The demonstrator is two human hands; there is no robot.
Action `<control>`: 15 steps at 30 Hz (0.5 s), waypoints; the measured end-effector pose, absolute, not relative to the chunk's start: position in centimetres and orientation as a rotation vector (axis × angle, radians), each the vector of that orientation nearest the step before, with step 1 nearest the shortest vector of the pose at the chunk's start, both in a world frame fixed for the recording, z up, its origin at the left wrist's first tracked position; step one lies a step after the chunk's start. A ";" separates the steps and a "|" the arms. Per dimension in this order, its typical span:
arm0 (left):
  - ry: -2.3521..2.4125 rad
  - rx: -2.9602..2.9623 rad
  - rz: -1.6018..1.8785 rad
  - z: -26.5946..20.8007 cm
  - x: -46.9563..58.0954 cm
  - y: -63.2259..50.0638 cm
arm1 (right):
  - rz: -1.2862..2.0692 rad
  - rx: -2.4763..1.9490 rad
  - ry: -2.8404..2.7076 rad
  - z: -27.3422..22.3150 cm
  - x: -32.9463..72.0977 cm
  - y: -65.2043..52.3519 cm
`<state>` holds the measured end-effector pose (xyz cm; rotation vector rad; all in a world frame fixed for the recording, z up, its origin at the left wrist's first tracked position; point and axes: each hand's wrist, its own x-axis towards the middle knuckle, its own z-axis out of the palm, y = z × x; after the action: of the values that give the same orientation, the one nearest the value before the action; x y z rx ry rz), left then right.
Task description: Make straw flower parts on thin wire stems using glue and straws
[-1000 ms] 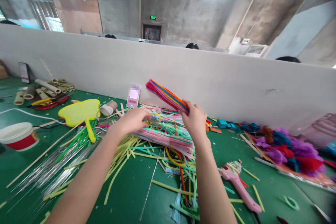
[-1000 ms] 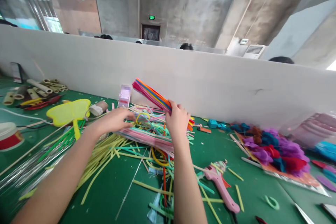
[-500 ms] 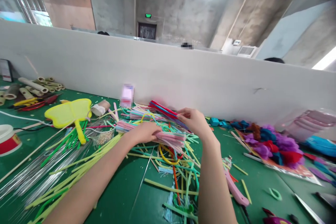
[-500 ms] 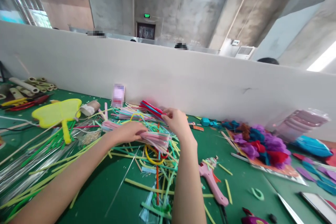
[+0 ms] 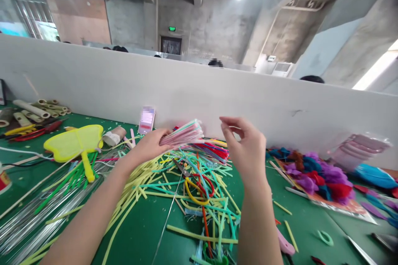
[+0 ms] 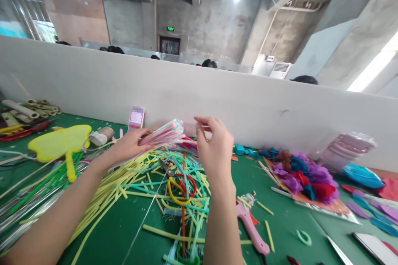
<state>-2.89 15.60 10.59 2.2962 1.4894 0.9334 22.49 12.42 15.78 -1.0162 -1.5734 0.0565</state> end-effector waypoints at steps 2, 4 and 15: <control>1.608 2.247 1.099 10.4 -2.6 15.8 | 0.069 -0.861 -1.435 16.1 21.5 11.7; 1.667 2.201 1.249 10.4 -2.5 15.9 | 0.175 -0.757 -1.346 16.3 20.4 11.2; 1.406 2.135 1.564 10.3 -1.6 15.3 | 0.742 -0.688 -1.173 14.2 13.3 10.7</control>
<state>-1.64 15.29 10.27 2.1353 1.4055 1.5635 13.31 10.71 14.17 -0.6876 -1.1734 0.7419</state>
